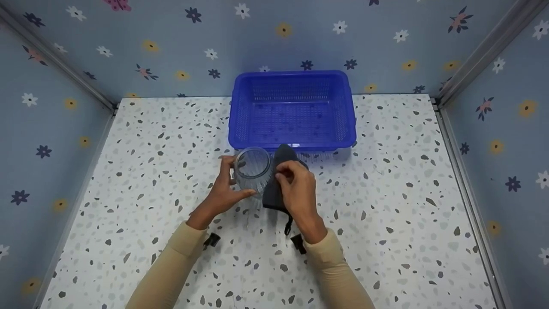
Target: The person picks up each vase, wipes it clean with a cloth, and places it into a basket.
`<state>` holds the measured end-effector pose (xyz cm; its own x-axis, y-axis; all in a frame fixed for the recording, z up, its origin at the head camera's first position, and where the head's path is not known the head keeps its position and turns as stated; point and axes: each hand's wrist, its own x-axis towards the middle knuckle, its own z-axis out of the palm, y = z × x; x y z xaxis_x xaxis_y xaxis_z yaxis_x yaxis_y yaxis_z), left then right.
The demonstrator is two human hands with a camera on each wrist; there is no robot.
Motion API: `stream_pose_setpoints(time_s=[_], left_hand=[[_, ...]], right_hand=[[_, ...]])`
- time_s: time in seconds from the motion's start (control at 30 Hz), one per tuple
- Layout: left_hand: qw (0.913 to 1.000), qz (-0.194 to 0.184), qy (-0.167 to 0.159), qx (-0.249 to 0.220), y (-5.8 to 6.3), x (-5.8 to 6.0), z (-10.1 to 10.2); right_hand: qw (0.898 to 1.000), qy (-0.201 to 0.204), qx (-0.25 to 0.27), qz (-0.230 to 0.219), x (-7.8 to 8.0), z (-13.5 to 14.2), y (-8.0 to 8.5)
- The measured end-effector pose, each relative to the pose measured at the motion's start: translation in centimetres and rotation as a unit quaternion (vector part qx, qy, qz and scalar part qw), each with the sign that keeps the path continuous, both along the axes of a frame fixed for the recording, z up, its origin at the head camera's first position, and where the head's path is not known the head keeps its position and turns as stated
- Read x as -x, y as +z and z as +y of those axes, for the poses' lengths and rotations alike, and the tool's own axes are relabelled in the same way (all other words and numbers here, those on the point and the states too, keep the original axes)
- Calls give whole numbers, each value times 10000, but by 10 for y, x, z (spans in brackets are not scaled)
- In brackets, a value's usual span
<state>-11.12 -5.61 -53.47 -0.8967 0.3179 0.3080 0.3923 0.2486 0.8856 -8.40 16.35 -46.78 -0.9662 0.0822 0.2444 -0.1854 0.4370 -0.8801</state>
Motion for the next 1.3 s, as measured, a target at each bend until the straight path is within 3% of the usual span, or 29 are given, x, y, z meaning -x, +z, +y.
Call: stream_pose_setpoints(time_s=[0.2,0.47,0.8,1.0,1.3], left_hand=[[10000,66,29,26,-1,0,-1],[9999,-23,84,67,0,1,1],[9998,-192,20,-85,0,0,1],[10000,-76,-45,12,2,-1,1],[9997,-198,6,-148,2,-1,1]], right_hand=[[9997,-59,-222,98,1,-4,11],[9992,-142,-375,72,-1,-4,14],[9982,-137,-587,63,-1,-4,13],[9981,-60,-600,118,-1,-2,10],[9988,-67,-471,-124,-1,1,-1]])
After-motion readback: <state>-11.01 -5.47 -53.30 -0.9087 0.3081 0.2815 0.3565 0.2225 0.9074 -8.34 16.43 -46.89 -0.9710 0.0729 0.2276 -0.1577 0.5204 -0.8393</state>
